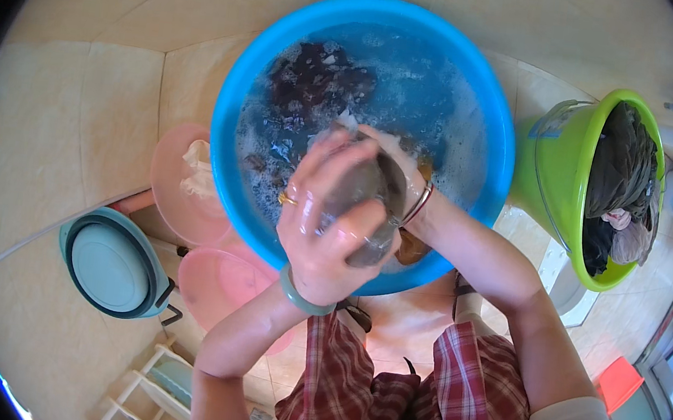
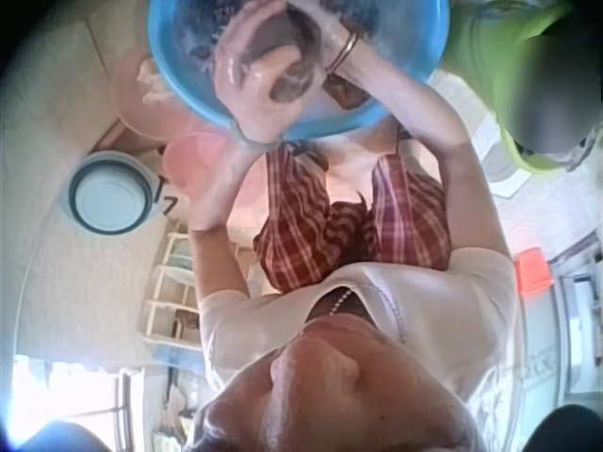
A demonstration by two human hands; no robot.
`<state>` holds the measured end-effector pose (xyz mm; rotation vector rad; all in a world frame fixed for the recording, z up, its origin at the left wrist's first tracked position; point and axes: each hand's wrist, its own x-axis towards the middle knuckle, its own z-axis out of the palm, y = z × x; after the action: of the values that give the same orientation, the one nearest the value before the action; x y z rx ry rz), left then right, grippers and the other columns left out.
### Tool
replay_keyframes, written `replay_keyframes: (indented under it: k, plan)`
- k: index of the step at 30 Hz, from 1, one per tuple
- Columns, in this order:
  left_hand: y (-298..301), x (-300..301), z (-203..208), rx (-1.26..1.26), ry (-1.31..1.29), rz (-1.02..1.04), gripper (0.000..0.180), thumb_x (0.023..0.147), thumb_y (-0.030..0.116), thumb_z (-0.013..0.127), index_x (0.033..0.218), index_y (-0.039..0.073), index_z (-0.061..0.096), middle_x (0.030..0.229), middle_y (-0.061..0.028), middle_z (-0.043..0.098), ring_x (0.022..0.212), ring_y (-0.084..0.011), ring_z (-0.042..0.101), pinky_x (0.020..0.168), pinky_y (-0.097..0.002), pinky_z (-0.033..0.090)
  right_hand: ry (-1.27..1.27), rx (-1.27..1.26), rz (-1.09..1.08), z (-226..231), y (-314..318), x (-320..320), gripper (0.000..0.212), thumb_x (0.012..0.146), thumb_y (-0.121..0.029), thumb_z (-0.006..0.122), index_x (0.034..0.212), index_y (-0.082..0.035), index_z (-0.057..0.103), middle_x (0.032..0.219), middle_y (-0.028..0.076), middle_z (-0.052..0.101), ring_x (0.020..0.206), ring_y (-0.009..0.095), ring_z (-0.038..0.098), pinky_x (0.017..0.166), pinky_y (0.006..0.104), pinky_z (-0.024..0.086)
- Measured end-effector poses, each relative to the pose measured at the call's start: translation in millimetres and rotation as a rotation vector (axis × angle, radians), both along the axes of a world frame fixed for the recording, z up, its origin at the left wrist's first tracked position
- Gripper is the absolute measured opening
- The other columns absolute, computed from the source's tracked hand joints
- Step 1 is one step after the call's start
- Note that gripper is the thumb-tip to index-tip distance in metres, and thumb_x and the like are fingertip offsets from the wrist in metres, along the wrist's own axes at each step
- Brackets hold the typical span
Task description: The person hand-washes several pieces of clothing in a blue basin filled with soapy water. They scrub and rinse items including a dark garment, a light-colored piece, and a mustard-colored cloth, transferring them between the blue basin and a green bucket. The person also pours water from a pink basin into the blue basin and drains the soapy water into a floor drain.
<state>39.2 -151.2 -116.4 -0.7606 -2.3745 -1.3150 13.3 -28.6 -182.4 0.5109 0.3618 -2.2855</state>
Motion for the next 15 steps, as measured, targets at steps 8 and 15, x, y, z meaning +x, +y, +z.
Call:
replay_keyframes:
  k: [8,15]
  plan:
    - [-3,12,5,-0.219,0.232,-0.169,0.024,0.058,0.007,0.069,0.07,0.017,0.05,0.098,-0.008,0.063,0.096,-0.0322,0.06,0.084,-0.0456,0.054,0.188,0.16,0.478,4,-13,-31,0.025,0.086,-0.03,0.064,0.087,-0.005,0.066,0.077,0.003,0.065,0.068,0.012,0.06,0.064,0.0271,0.049]
    - [-5,30,-24,-0.385,0.411,-0.345,0.016,0.069,0.017,0.062,0.077,0.017,0.049,0.093,-0.0065,0.058,0.096,-0.0282,0.06,0.093,-0.0425,0.048,0.685,0.468,0.673,13,-19,-36,0.029,0.086,-0.029,0.062,0.077,-0.001,0.065,0.072,0.005,0.064,0.067,0.012,0.058,0.065,0.028,0.046]
